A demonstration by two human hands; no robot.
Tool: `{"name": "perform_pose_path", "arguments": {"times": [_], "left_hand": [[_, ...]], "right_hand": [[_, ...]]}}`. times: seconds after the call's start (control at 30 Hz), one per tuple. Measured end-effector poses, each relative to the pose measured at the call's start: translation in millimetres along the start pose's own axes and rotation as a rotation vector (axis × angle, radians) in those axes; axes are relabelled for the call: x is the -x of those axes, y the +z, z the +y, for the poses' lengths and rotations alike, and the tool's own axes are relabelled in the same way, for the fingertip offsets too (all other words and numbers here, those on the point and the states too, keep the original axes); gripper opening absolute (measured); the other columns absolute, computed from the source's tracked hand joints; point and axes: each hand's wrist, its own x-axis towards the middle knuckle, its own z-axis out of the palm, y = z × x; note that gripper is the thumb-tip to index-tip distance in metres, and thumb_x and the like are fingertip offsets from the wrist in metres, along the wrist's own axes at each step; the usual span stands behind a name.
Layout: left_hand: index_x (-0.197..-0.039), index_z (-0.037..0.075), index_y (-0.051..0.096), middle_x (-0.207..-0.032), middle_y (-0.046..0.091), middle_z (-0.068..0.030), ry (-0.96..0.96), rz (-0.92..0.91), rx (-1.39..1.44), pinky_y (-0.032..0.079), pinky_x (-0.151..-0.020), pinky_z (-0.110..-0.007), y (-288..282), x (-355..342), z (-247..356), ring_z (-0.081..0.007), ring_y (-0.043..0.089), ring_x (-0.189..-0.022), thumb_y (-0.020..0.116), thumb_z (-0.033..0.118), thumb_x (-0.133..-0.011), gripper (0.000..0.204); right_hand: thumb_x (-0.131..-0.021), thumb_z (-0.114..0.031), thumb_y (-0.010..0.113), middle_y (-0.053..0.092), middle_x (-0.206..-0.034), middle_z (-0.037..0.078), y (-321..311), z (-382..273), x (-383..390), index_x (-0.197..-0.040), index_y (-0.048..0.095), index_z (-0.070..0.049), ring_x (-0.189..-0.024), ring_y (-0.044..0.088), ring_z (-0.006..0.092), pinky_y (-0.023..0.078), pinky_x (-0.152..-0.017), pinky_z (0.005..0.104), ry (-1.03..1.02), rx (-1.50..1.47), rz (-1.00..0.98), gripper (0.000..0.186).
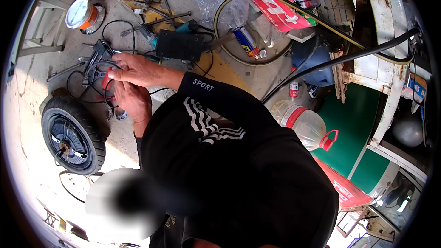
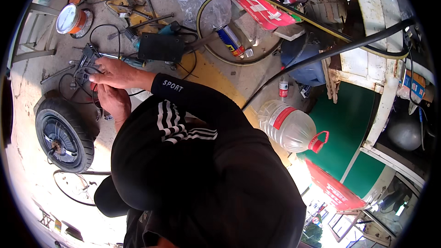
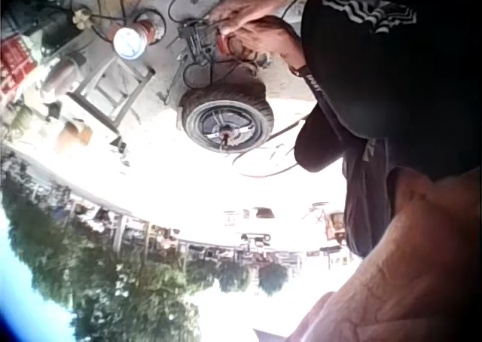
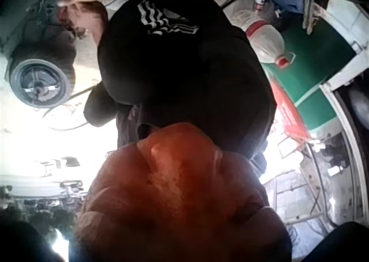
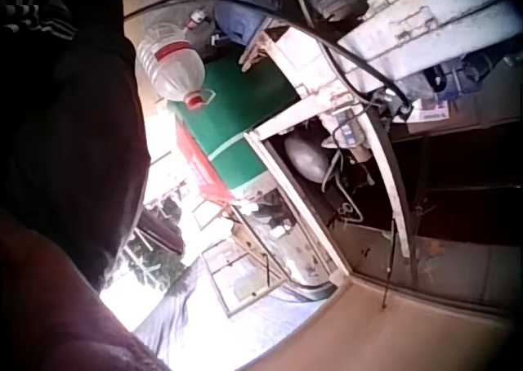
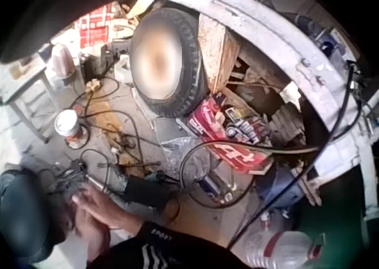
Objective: The person sits on the ground and uses a red rotary tool to grind and smooth the edges of a metal brake shoe. They then pick up a spray can and apply lubricant to the treated metal part.
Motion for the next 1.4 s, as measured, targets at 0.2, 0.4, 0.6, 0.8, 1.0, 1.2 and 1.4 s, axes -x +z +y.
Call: {"name": "perform_pose_path", "arguments": {"times": [0.2, 0.4, 0.6, 0.8, 1.0, 1.2, 1.4], "left_hand": [[-0.123, 0.011, 0.063, -0.092, 0.071, -0.0136, 0.186, -0.689, 0.089, 0.056, -0.072, -0.049, -9, 31, 36, -0.0375, 0.070, -0.084, 0.066, 0.017, -0.094, 0.029], [-0.109, 0.011, 0.063, -0.098, 0.072, -0.0150, 0.267, -0.909, 0.090, 0.055, -0.082, -0.048, -41, 32, 31, -0.0356, 0.069, -0.098, 0.063, 0.030, -0.089, 0.027], [-0.144, 0.017, 0.057, -0.153, 0.050, -0.0159, 0.302, -0.684, -0.049, 0.051, -0.105, -0.046, -9, 57, -2, -0.0329, 0.051, -0.140, 0.063, 0.039, -0.096, 0.053], [-0.139, 0.012, 0.057, -0.151, 0.050, -0.0171, 0.185, -0.698, -0.193, 0.052, -0.102, -0.049, -101, -6, -42, -0.0368, 0.056, -0.132, 0.073, 0.025, -0.090, 0.053], [-0.127, 0.007, 0.064, -0.147, 0.055, -0.0184, 0.077, -0.532, -0.312, 0.048, -0.107, -0.048, -139, -56, -94, -0.0371, 0.055, -0.133, 0.071, 0.019, -0.089, 0.041], [-0.136, 0.004, 0.059, -0.155, 0.045, -0.0198, -0.121, -0.440, -0.492, 0.033, -0.120, -0.050, -170, -76, -181, -0.0374, 0.040, -0.147, 0.076, 0.019, -0.088, 0.053], [-0.159, 0.001, 0.031, -0.165, 0.025, -0.0302, -0.444, -0.609, -0.499, 0.018, -0.126, -0.057, -138, -44, -189, -0.0435, 0.026, -0.154, 0.080, 0.035, -0.087, 0.093]], "right_hand": [[-0.108, -0.021, 0.058, 0.063, -0.088, 0.006, -82, -16, 95, -0.123, 0.059, 0.003, -0.069, 0.063, 0.0146, 0.053, -0.067, 0.0307, 0.017, -0.390, 0.493, 0.028], [-0.112, -0.030, 0.050, 0.046, -0.079, -0.002, -138, -28, 181, -0.134, 0.056, 0.003, -0.066, 0.050, 0.0119, 0.055, -0.072, 0.0359, 0.149, -0.626, 0.705, 0.040], [-0.113, -0.029, 0.049, 0.039, -0.074, -0.005, -155, -93, 187, -0.132, 0.064, -0.003, -0.061, 0.038, 0.0040, 0.039, -0.056, 0.0241, -0.052, -0.113, 0.727, 0.035], [-0.108, -0.031, 0.060, 0.070, -0.089, 0.008, -232, -154, 105, -0.130, 0.067, -0.001, -0.073, 0.066, 0.0181, 0.051, -0.064, 0.0333, -0.614, 0.708, 1.192, 0.038], [-0.097, -0.022, 0.070, 0.077, -0.099, 0.016, -255, -160, -69, -0.122, 0.073, -0.013, -0.082, 0.074, 0.0372, 0.058, -0.073, 0.0424, -0.723, 1.227, 0.870, 0.027], [-0.100, -0.034, 0.062, 0.076, -0.103, 0.016, -230, -68, -274, -0.122, 0.071, -0.016, -0.101, 0.071, 0.0407, 0.056, -0.085, 0.0526, -0.014, 1.288, 0.353, 0.029], [-0.102, -0.029, 0.059, 0.061, -0.141, 0.015, -164, 45, -392, -0.138, 0.062, -0.017, -0.129, 0.059, 0.0352, 0.052, -0.103, 0.0477, 0.237, 1.209, 0.045, 0.039]]}}
